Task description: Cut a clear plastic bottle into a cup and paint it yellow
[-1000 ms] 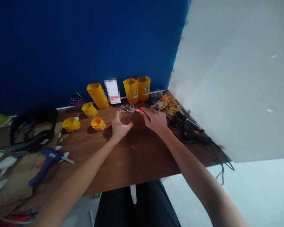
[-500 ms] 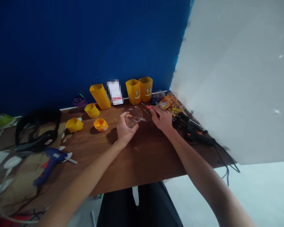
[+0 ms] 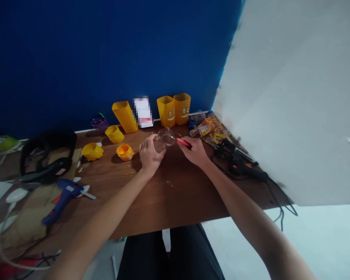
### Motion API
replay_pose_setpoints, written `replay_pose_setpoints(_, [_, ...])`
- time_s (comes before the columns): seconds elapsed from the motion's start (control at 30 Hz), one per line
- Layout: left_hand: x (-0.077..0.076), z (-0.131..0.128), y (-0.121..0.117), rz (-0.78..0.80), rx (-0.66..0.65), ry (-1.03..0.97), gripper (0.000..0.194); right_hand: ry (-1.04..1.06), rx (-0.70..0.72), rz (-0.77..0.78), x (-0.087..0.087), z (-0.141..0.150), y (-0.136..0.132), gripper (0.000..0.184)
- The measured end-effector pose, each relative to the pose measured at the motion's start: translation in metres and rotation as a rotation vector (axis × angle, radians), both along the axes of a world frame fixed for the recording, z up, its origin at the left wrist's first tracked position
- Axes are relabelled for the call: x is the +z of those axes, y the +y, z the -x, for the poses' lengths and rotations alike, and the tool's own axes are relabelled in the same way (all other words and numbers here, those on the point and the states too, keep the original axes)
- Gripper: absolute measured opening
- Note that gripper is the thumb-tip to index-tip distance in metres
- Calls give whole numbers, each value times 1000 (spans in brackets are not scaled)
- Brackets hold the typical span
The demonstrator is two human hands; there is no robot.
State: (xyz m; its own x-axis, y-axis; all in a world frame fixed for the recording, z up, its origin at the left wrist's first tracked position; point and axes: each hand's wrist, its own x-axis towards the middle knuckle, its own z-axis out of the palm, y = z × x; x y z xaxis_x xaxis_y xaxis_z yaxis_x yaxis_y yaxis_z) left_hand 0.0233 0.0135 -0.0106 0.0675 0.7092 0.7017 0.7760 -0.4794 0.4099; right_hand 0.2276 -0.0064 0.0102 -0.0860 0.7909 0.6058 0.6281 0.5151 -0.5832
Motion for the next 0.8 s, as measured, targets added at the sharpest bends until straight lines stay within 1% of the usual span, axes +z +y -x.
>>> replay_pose_setpoints(0.17, [2, -1, -1, 31, 22, 70, 51, 43, 63, 32, 3, -1, -1, 27])
replay_pose_setpoints(0.33, [3, -1, -4, 11, -20, 82, 51, 103, -9, 81, 2, 1, 2, 29])
replay_pose_setpoints(0.43, [3, -1, -3, 2, -54, 81, 53, 139, 9, 81, 6, 1, 3, 30])
replay_pose_setpoints(0.5, [2, -1, -3, 2, -64, 67, 53, 122, 34, 107, 8, 0, 2, 32])
replay_pose_setpoints(0.6, [1, -3, -2, -1, -87, 29, 58, 52, 31, 131, 8, -1, 0, 35])
replay_pose_setpoints(0.73, [0, -5, -1, 26, -138, -30, 67, -10, 35, 109, 4, 2, -1, 30])
replay_pose_setpoints(0.8, [-2, -6, 0, 45, -124, -79, 67, 28, 22, 133, 5, 4, -2, 39])
